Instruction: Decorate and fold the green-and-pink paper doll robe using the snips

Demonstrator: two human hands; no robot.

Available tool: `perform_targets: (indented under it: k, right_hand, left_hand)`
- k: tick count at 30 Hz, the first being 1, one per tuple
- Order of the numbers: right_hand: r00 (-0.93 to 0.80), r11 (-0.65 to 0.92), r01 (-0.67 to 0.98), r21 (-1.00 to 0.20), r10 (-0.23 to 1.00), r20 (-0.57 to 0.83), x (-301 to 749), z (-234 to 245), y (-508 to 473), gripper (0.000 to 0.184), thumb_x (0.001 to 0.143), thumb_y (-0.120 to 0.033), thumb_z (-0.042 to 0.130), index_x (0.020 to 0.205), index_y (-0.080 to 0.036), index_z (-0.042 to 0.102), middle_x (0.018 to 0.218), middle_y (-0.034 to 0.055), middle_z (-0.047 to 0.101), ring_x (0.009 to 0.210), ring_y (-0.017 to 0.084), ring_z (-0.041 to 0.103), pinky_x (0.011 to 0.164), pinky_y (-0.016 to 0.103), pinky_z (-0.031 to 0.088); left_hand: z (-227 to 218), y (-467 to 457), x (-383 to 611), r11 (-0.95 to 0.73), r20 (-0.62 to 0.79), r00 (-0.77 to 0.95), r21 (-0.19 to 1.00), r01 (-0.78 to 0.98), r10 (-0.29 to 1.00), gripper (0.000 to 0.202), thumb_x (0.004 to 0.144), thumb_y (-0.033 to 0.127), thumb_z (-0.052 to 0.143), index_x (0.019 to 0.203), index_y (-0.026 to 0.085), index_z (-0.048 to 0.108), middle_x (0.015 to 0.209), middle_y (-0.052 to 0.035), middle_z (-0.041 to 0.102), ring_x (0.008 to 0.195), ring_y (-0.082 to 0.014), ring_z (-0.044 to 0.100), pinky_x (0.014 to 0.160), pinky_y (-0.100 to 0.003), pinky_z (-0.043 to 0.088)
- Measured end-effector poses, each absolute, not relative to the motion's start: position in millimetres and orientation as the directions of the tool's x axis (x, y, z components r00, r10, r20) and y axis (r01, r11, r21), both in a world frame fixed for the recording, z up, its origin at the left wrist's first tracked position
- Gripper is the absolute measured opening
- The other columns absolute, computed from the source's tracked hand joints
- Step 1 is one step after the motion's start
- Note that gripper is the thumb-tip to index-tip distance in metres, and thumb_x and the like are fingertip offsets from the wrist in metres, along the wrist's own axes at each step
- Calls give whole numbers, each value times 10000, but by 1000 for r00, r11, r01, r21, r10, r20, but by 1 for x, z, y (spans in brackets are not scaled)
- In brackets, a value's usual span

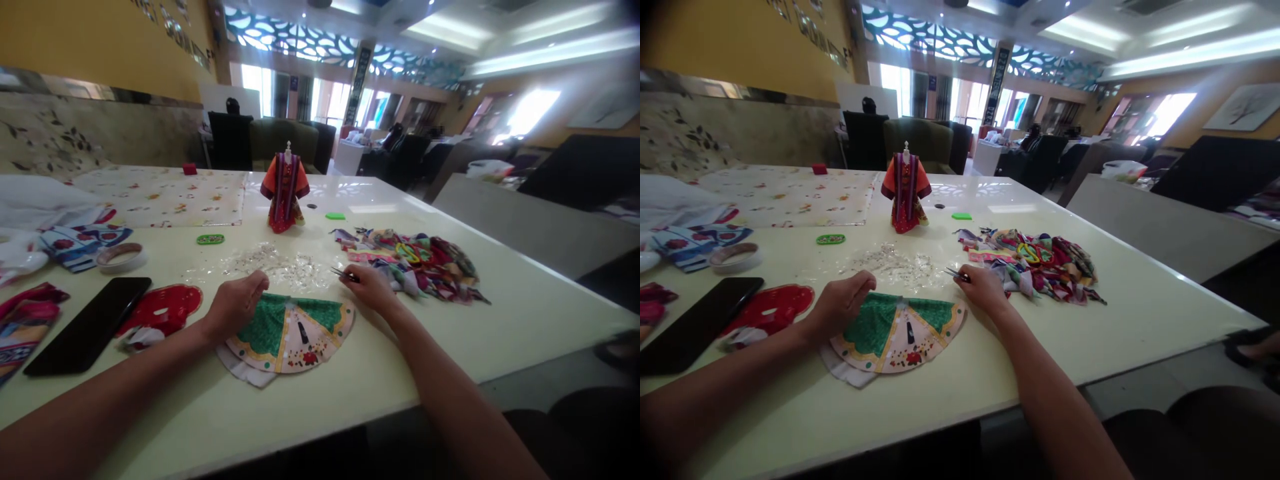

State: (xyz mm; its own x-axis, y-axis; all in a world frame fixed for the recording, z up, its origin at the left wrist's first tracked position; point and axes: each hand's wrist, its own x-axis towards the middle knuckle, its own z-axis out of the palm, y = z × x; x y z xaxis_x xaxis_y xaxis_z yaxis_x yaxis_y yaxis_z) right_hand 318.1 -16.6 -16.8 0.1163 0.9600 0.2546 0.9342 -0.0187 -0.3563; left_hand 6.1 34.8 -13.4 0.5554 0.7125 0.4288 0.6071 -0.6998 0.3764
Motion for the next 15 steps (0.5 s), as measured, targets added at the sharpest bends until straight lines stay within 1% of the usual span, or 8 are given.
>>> perform_targets:
  k: [4,6,8,11,13,15]
  right_hand:
    - [167,-63,931,-358,949,266,322,-19,-15,173,834,-344,555,810,-207,659,795,48,689,725,184,593,616,266,340]
    - [185,-61,921,-386,938,292,322,-18,-16,185,840,-363,556,856,-213,662,804,41,690,732,183,598,628,266,350]
    - [189,-33,899,-437,928,320,320,-17,-17,243,835,-423,575,930,-218,663,799,33,681,723,180,597,639,267,361]
    - [164,34,857,-514,928,334,316,-15,-18,363,851,-510,540,1025,-209,643,721,15,636,654,166,565,618,267,359]
    - [135,72,838,-540,933,333,312,-14,-20,361,892,-505,473,1016,-205,632,666,1,601,614,155,536,599,263,349]
    - [115,94,836,-541,933,340,307,-14,-22,338,911,-482,446,982,-206,628,644,-5,589,613,152,530,599,258,345]
  left_hand:
    - [-17,38,5,-668,447,499,432,606,742,254,972,365,350,960,212,553,775,-3,634,664,-150,588,630,-248,386]
    - [-18,38,4,-665,454,489,451,595,745,225,963,355,391,1013,217,562,740,12,610,647,-140,572,626,-242,384]
    - [-18,38,5,-676,462,495,461,575,736,204,942,334,446,1061,220,567,678,35,559,603,-125,535,601,-232,372]
    - [-17,38,6,-694,470,510,477,540,720,191,919,302,489,1061,221,589,642,49,509,572,-108,487,581,-224,361]
    - [-15,38,6,-697,471,514,493,520,717,178,912,290,502,1036,218,607,648,46,511,579,-103,478,581,-222,365]
    - [-12,38,7,-702,471,523,511,496,711,169,910,282,506,1013,209,618,656,42,518,587,-101,476,583,-221,373]
